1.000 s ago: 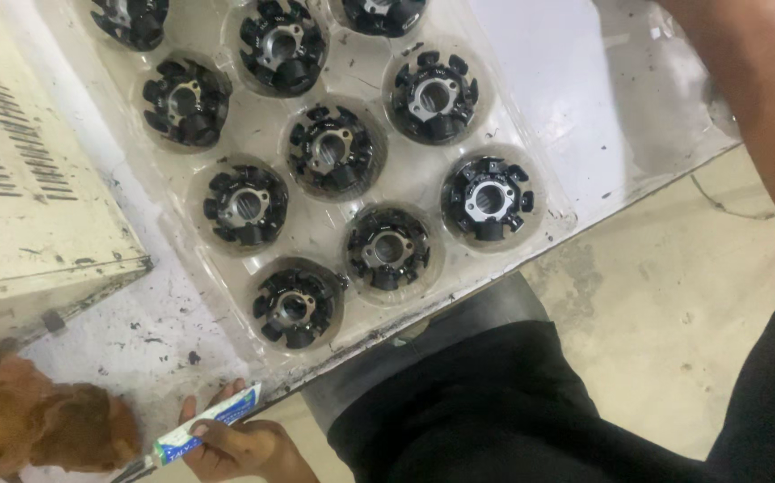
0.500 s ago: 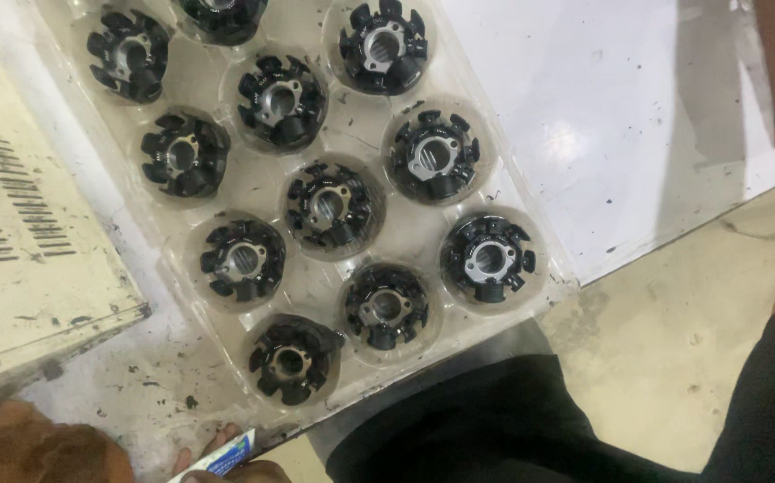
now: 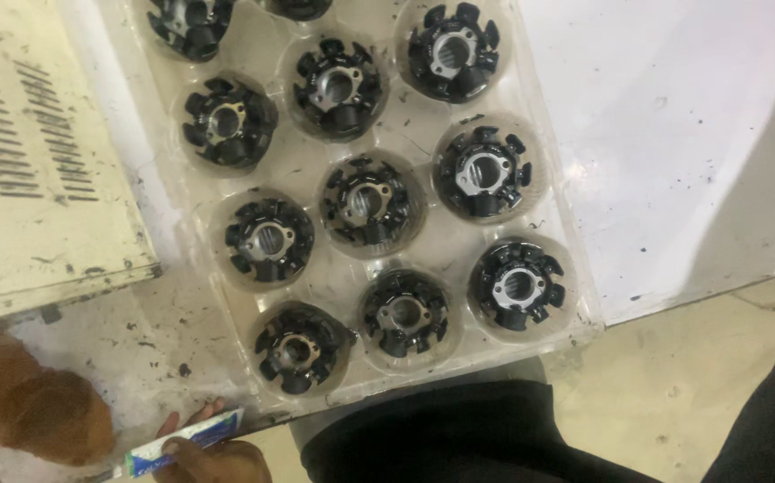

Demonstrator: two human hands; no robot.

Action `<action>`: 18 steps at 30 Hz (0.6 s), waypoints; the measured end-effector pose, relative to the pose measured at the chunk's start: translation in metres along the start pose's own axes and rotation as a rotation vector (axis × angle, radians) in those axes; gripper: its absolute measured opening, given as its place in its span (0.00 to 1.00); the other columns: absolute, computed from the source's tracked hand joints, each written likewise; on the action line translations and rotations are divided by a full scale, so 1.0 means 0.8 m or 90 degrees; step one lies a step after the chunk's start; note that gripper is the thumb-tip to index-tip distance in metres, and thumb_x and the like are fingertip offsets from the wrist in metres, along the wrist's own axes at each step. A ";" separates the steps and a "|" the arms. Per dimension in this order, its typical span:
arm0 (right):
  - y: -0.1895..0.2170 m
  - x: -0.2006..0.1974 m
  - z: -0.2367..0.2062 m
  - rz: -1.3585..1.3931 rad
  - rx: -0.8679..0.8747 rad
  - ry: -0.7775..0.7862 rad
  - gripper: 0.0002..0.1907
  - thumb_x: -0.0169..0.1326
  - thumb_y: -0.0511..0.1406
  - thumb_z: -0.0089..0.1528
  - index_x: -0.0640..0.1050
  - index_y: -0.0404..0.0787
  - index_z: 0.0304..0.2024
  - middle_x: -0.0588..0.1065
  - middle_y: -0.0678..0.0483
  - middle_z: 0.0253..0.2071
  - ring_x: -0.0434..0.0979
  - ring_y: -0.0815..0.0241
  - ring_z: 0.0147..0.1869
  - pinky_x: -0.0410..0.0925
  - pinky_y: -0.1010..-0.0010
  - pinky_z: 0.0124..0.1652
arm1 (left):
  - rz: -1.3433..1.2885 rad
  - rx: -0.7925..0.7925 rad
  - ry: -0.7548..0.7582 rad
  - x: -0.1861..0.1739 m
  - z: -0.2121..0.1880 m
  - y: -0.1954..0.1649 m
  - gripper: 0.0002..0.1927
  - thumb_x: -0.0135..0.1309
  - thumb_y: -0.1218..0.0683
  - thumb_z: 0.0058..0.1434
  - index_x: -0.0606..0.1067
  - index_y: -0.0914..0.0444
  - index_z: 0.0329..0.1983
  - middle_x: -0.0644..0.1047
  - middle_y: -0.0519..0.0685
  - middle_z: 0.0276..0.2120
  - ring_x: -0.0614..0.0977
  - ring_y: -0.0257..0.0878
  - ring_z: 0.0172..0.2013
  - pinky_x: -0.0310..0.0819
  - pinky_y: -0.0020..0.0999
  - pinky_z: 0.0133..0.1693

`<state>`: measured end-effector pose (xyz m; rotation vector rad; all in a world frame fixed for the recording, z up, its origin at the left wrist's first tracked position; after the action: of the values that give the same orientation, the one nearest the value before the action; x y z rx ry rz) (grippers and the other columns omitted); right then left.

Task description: The person holds a black rotor component in one hand and a tube of adhesive in the other, squeezing adhesive around the hub of each component. They place finished components into a plastic tray, pick up new ones, wipe the tube tip with a cloth, and continue applying adhesive to more components one at a time.

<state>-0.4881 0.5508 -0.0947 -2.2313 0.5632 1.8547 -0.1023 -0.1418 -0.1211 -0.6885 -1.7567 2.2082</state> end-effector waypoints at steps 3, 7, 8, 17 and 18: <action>0.004 -0.003 0.008 -0.009 -0.002 0.004 0.17 0.60 0.35 0.68 0.77 0.34 0.56 0.79 0.49 0.45 0.79 0.56 0.45 0.72 0.69 0.44 | -0.044 -0.028 0.051 0.001 0.000 -0.020 0.32 0.43 0.36 0.81 0.65 0.72 0.61 0.77 0.60 0.38 0.82 0.48 0.42 0.80 0.40 0.49; 0.043 -0.012 0.009 -0.036 -0.022 0.021 0.17 0.60 0.35 0.68 0.77 0.33 0.57 0.79 0.49 0.45 0.79 0.57 0.46 0.72 0.69 0.44 | -0.122 0.088 0.012 0.009 0.005 -0.019 0.30 0.51 0.42 0.79 0.64 0.76 0.53 0.73 0.63 0.30 0.79 0.50 0.31 0.80 0.42 0.41; 0.062 -0.010 0.006 -0.040 -0.036 0.020 0.17 0.60 0.35 0.68 0.77 0.33 0.57 0.79 0.49 0.46 0.79 0.57 0.46 0.72 0.69 0.45 | -0.128 0.086 0.011 0.009 0.005 -0.016 0.29 0.51 0.42 0.79 0.64 0.76 0.54 0.74 0.63 0.30 0.80 0.50 0.31 0.80 0.41 0.40; 0.213 0.040 -0.025 -0.020 -0.060 0.012 0.17 0.59 0.34 0.68 0.77 0.33 0.57 0.79 0.50 0.47 0.79 0.59 0.47 0.72 0.71 0.46 | -0.165 0.128 -0.076 0.005 0.012 -0.012 0.29 0.49 0.42 0.77 0.65 0.76 0.53 0.75 0.62 0.30 0.81 0.50 0.30 0.83 0.42 0.38; 0.211 0.041 -0.028 -0.018 -0.055 0.005 0.17 0.59 0.34 0.68 0.77 0.33 0.57 0.79 0.50 0.47 0.79 0.59 0.48 0.72 0.71 0.46 | -0.149 0.156 -0.077 0.006 0.013 -0.012 0.28 0.48 0.42 0.77 0.65 0.76 0.52 0.74 0.62 0.31 0.82 0.49 0.28 0.83 0.41 0.36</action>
<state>-0.5310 0.3830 -0.1059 -2.2885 0.4594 1.8923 -0.1125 -0.1463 -0.1109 -0.2842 -1.4942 2.2858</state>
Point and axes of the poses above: each hand's wrist, its own z-axis towards the middle knuckle, its own x-axis out of the palm, y = z × x, the point moved 3 cm from there along z, towards the middle knuckle
